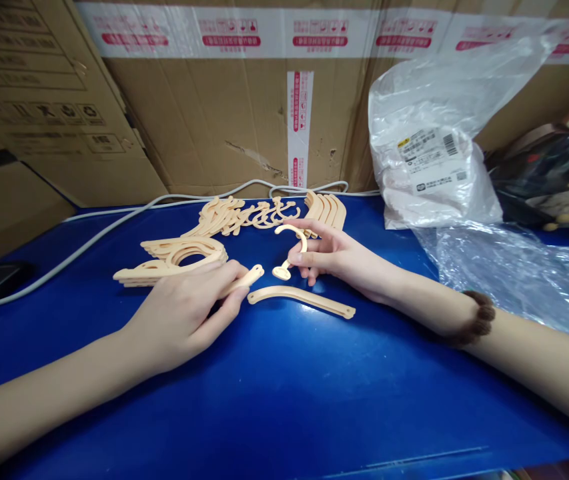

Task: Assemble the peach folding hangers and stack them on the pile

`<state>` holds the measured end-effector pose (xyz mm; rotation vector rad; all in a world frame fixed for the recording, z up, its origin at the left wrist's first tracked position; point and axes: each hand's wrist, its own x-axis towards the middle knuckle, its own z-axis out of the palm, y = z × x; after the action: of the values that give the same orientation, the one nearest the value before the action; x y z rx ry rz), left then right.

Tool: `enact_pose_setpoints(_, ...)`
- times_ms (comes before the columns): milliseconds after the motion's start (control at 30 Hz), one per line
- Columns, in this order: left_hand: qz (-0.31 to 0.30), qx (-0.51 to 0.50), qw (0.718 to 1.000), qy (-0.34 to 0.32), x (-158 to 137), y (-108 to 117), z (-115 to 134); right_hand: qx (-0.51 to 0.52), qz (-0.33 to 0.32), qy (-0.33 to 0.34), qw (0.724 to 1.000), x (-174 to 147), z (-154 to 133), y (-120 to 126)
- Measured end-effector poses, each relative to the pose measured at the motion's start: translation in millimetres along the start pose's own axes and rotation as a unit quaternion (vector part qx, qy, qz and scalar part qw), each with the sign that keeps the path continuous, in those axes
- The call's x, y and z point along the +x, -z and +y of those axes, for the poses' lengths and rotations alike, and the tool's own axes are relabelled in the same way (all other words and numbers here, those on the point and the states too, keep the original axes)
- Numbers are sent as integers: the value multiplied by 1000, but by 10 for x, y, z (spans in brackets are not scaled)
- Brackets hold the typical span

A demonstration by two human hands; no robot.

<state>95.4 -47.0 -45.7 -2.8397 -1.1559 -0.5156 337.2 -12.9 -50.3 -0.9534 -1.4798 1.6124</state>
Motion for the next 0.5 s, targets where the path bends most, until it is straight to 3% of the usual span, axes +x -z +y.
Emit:
enact_pose_setpoints(267, 20, -30, 997, -67, 0, -25, -31, 15, 5, -1, 1000, -7, -7, 0)
enact_pose_setpoints(500, 13, -44, 997, -60, 4, -37, -46, -3, -20, 4, 1000, -5, -11, -5)
